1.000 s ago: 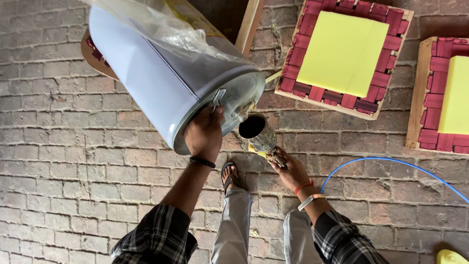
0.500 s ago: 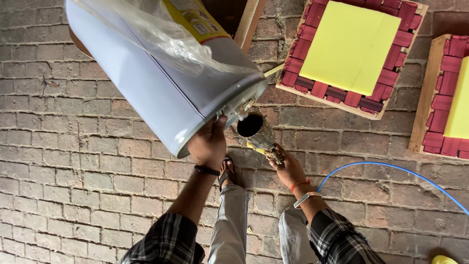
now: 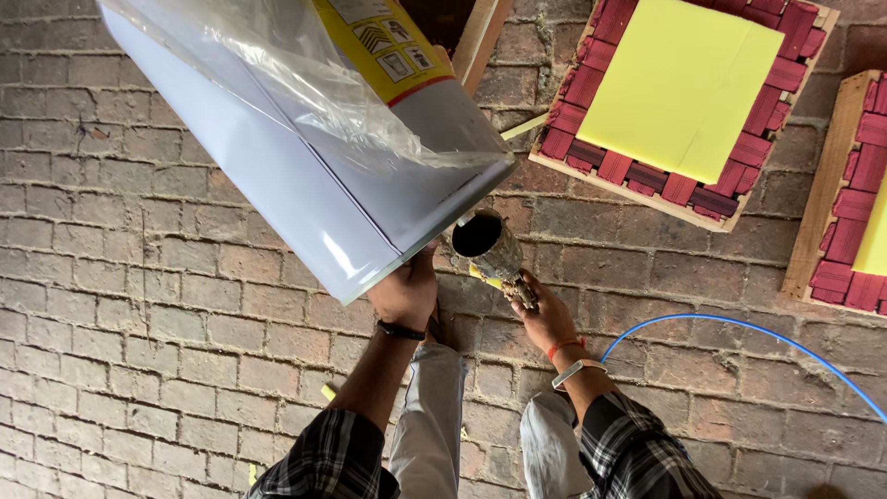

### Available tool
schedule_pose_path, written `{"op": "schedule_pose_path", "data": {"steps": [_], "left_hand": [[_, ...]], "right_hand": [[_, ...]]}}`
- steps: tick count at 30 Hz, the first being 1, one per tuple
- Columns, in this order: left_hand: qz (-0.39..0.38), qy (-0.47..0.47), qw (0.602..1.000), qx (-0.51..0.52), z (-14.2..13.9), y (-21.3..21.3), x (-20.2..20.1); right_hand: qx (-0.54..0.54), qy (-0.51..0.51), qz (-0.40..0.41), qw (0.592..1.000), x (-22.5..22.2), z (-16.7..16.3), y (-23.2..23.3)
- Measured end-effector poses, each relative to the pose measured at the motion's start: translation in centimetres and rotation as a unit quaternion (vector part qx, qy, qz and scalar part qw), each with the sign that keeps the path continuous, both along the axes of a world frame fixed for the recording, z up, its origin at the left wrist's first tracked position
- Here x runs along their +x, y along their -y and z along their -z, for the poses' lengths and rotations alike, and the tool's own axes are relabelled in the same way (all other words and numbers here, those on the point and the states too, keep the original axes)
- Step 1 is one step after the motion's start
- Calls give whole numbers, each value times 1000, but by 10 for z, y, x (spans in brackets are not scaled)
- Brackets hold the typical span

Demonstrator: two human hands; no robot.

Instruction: The person cuts yellow foam pieces with a knife, applies adhesive using a spray gun, and attaches the pieces to a foam cushion frame. The person also refills the adhesive from a large container and continues assembling the cushion components.

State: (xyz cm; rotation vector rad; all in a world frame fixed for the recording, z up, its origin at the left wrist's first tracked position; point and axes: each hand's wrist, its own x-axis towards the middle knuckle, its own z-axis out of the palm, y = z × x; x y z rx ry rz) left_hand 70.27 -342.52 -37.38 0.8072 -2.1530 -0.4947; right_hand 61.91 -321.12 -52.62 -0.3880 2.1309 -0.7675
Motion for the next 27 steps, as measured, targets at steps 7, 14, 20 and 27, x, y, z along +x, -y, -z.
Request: {"op": "schedule_pose_path", "data": {"steps": [7, 14, 20, 27], "left_hand": [[3, 23, 1000, -11, 27, 1, 7], [-11, -19, 992, -124, 44, -3, 2], [-5, -4, 999, -47, 36, -9, 5], [-6, -22, 1000, -12, 67, -6, 1]], "right_hand": [[-46, -3, 9, 999, -13, 19, 7], [-36, -13, -37, 999, -21, 39, 8], [-137, -21, -66, 988, -34, 94, 3], [-218, -5, -35, 975, -49, 129, 9]]}}
